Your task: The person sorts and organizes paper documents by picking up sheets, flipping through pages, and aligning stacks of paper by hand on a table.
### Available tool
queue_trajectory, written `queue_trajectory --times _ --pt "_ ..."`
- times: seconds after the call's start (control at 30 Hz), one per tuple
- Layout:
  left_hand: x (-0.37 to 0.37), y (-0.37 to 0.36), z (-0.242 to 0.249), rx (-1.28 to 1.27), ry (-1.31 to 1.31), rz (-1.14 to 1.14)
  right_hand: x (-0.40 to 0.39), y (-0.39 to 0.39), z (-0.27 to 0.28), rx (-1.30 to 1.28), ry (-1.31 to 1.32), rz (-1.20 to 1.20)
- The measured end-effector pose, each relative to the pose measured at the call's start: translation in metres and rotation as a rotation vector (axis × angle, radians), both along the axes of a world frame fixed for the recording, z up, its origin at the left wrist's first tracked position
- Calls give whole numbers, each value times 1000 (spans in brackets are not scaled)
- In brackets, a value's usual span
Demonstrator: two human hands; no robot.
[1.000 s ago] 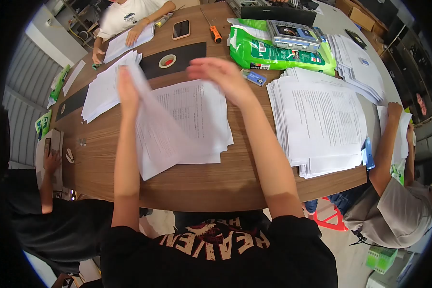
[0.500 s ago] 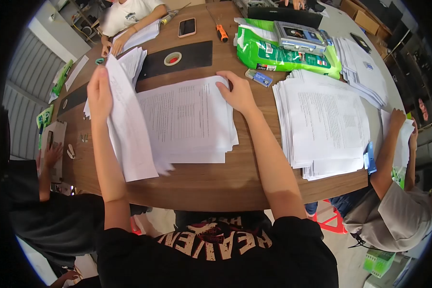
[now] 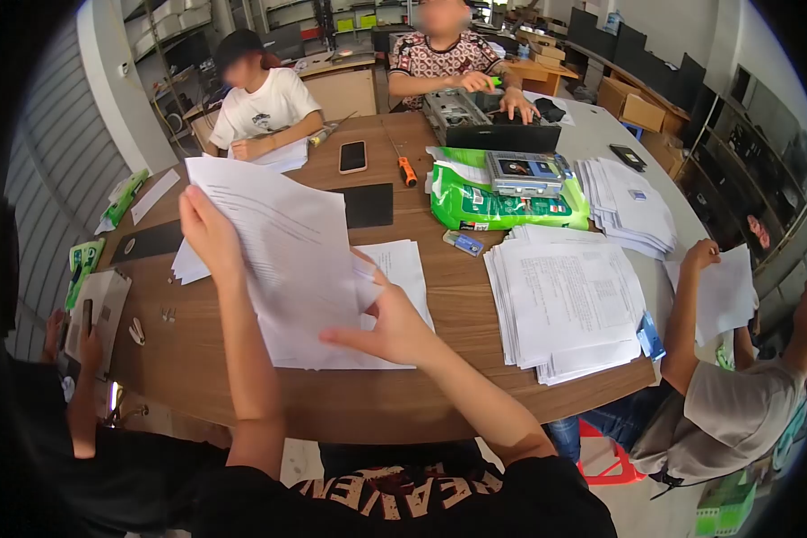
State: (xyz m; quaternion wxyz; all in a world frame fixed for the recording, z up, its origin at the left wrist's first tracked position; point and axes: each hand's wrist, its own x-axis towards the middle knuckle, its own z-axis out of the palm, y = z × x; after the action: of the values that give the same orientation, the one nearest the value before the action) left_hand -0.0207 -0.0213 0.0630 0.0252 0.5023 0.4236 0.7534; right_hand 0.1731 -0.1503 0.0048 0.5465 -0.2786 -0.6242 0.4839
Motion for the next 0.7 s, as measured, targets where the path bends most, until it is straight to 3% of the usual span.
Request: queue_trajectory --times 0.03,0.1,0.13,0.2,0.23,0.3,0.33,0.4,0.43,0.5,0.6,0.7 --pt "2 -4 -5 -16 -30 11 -1 -3 -2 -1 -3 11" --pt "8 -14 -16 -69 -58 -107 3 -6 -14 -3 -185 -332" --pt "8 -20 -22 -92 -52 -168 5 1 -18 117 -103 -422" --pt "5 -30 -28 -135 -66 -368 22 -7 -7 49 -60 -504" --pt "-4 -40 -28 -141 -77 -330 32 -7 -2 91 -27 -538" --pt "-15 -61 -26 -361 -153 -1046 61 -11 12 18 -125 -544" --pt "-17 -65 -33 -362 -162 -1033 72 -12 16 -7 -181 -546" --pt "-18 -66 -54 -348 -131 -1309 79 -13 21 10 -185 -553" --pt "-19 -71 -62 -346 -135 -1303 79 -14 22 29 -184 -571" --pt "-21 -82 -74 -645 15 -1374 75 -15 23 34 -202 -576" --pt "-18 -100 -76 -787 -10 -1363 72 -15 16 28 -230 -610" --pt "-15 -114 -75 -686 -82 -1342 72 -16 11 33 -327 -654"
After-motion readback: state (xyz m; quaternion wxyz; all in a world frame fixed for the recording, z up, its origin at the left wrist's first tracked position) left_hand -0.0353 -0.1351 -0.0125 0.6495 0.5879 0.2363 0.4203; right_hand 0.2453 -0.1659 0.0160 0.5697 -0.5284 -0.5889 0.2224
